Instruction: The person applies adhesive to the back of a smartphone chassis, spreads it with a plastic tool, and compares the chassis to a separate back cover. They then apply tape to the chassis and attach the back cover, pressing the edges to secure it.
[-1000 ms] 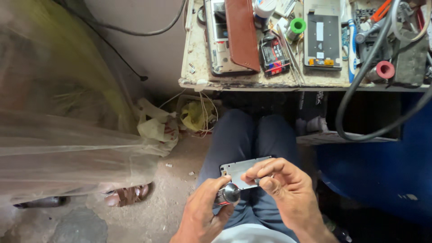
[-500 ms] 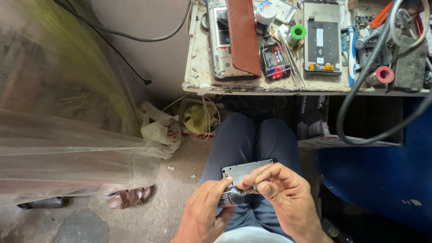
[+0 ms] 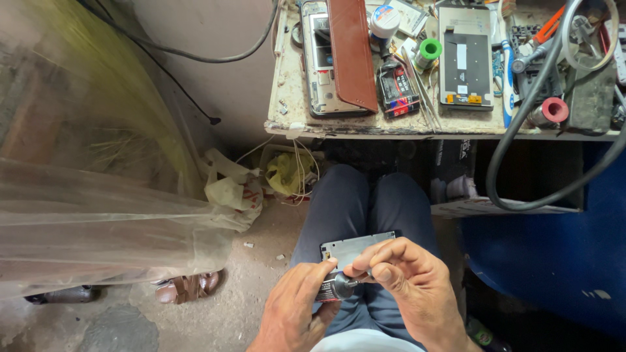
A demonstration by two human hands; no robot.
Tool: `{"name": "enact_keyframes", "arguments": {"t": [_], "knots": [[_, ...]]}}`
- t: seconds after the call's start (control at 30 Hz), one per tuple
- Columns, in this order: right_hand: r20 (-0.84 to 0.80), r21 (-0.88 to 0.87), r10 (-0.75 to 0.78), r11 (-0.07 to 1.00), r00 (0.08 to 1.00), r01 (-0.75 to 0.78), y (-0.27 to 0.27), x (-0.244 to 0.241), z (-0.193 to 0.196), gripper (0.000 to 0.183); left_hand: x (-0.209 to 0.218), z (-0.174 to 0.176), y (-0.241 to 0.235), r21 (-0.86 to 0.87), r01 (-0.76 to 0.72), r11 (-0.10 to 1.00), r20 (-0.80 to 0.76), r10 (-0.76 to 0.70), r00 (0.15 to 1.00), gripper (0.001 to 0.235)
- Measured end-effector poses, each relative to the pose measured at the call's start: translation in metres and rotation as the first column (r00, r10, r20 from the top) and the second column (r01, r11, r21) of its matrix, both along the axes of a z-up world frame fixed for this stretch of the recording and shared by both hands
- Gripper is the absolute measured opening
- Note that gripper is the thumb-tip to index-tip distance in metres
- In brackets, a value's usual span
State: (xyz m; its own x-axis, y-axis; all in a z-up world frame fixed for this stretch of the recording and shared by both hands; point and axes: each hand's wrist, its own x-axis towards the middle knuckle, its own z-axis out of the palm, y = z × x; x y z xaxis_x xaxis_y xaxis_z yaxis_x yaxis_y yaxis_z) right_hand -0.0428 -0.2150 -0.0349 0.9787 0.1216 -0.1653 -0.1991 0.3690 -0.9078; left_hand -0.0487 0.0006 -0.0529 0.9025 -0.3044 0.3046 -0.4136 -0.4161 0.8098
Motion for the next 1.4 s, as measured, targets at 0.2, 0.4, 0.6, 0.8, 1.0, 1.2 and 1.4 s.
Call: {"name": "enact_keyframes", "arguments": {"t": [0.2,0.4,0.6,0.8,1.0,1.2,1.4], "knots": [[0.005,0.003,-0.003,1.000,1.000,0.003,0.000,-0.001,0.000,0.024,0.000,0.001,0.000,-0.003,0.007,1.000,-0.007,-0.007,1.000,0.070],[-0.004,0.031,-0.018,0.999,1.000,0.018,0.000,-0.002,-0.001,0.024,0.000,0.002,0.000,-0.002,0.006,1.000,-0.004,-0.006,1.000,0.072],[-0.003,0.004,-0.017,1.000,1.000,0.017,0.000,-0.003,0.001,0.024,0.000,0.007,-0.001,0.013,0.004,1.000,-0.008,-0.004,1.000,0.072],[0.140,-0.139,-0.060,0.987,0.988,0.080,0.004,-0.004,0.009,0.017,0.001,0.006,0.001,0.072,-0.021,0.997,0.033,0.019,0.999,0.072],[0.358,-0.614,0.128,0.779,0.925,0.130,-0.002,0.004,0.012,0.017,-0.002,-0.054,0.018,0.235,-0.001,0.972,0.255,-0.061,0.965,0.070],[0.457,-0.608,0.311,0.793,0.833,0.038,-0.016,0.018,-0.012,0.020,-0.005,-0.196,-0.016,0.075,-0.204,0.976,0.403,0.158,0.902,0.051],[-0.251,-0.269,0.038,0.957,0.967,-0.107,-0.002,0.026,-0.032,0.032,0.057,-0.256,-0.017,0.105,0.305,0.946,-0.354,-0.251,0.901,0.053]]}}
